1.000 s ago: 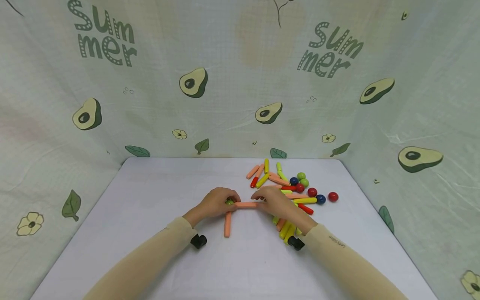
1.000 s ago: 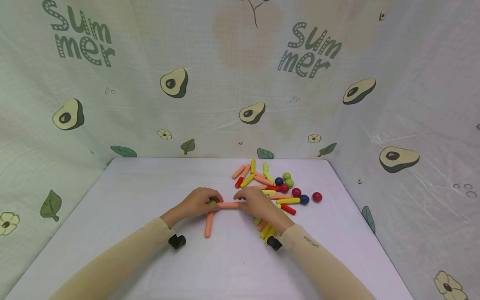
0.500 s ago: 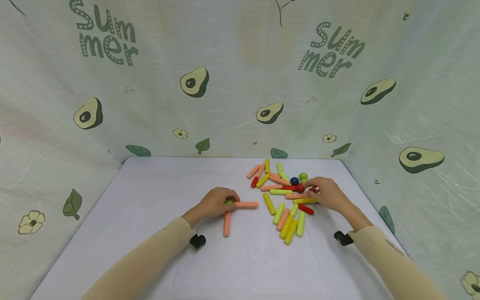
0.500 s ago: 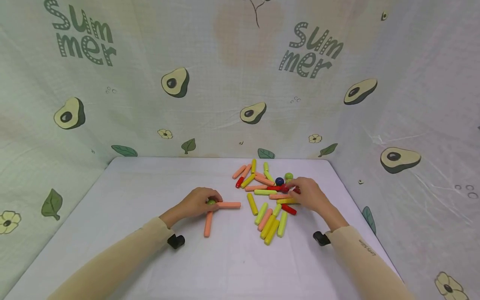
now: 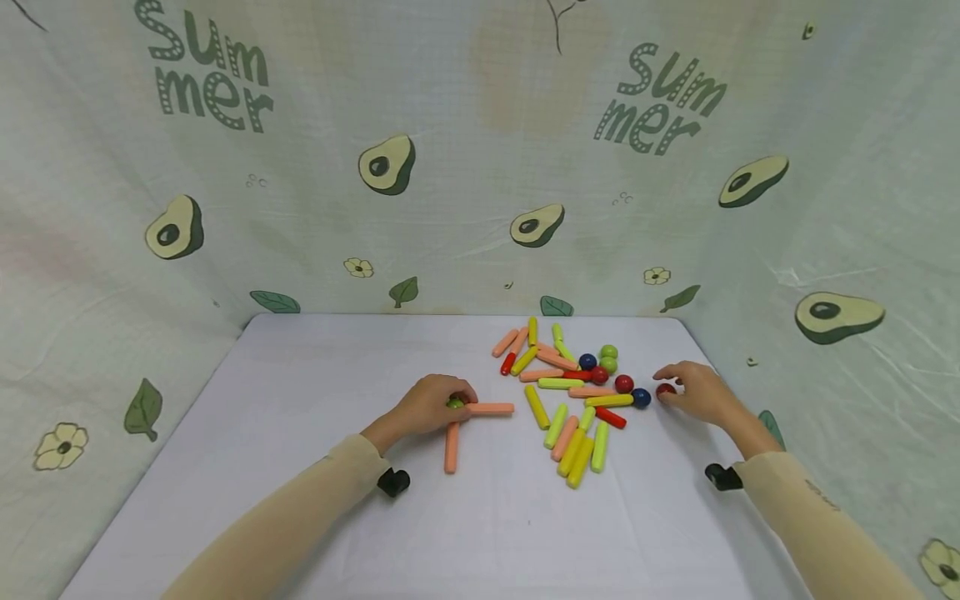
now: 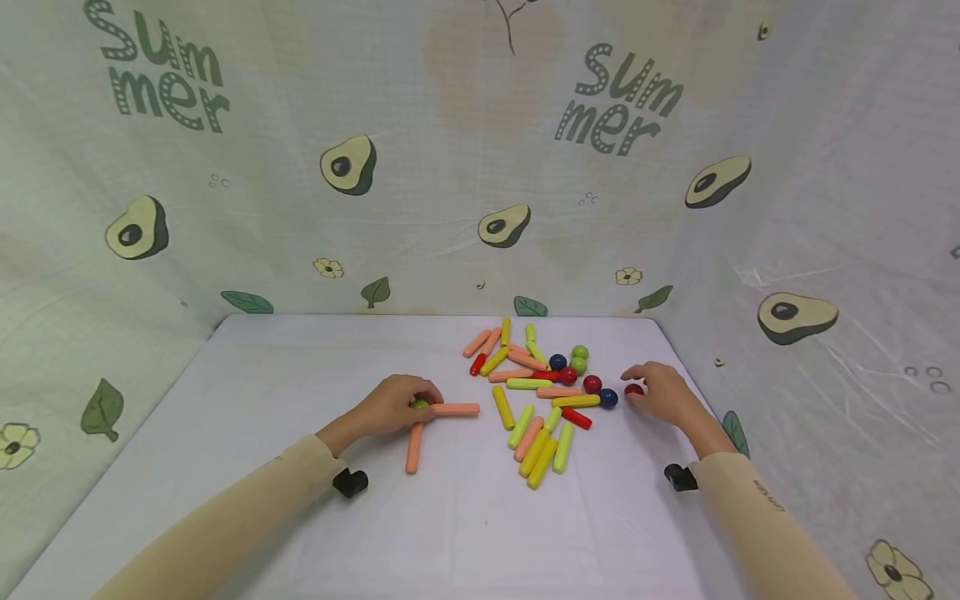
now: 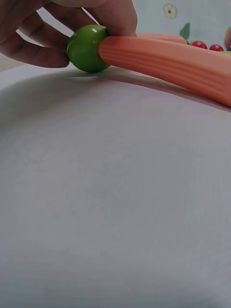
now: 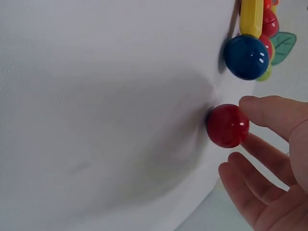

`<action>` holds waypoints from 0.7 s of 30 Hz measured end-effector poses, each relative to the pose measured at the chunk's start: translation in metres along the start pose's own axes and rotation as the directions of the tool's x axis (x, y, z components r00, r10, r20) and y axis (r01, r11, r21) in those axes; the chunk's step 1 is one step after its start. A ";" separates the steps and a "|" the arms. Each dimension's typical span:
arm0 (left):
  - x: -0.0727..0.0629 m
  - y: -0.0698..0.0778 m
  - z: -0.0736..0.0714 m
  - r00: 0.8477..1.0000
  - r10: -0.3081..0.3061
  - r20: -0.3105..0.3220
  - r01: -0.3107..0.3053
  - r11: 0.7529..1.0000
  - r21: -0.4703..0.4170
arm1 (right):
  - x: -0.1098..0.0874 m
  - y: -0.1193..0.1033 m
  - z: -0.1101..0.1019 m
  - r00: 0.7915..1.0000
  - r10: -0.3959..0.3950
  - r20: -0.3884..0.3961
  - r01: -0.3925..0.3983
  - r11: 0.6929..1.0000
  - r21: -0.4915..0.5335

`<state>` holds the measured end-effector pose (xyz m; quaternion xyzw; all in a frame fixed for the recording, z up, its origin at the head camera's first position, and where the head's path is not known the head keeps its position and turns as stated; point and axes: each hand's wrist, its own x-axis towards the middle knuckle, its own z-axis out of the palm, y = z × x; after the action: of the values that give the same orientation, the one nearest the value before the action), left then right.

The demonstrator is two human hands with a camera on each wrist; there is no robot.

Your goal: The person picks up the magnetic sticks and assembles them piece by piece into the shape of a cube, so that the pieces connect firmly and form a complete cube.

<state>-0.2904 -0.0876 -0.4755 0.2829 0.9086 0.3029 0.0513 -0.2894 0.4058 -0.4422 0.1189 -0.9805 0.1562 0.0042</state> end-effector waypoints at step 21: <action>-0.001 -0.001 -0.001 1.000 0.001 -0.006 -0.001 1.000 0.003 | 0.008 -0.053 -0.001 0.994 -0.088 -0.070 0.092 0.995 0.045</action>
<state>-0.2903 -0.0898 -0.4753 0.2827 0.9091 0.3023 0.0480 -0.2852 0.3552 -0.4248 0.1577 -0.9695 0.1831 0.0417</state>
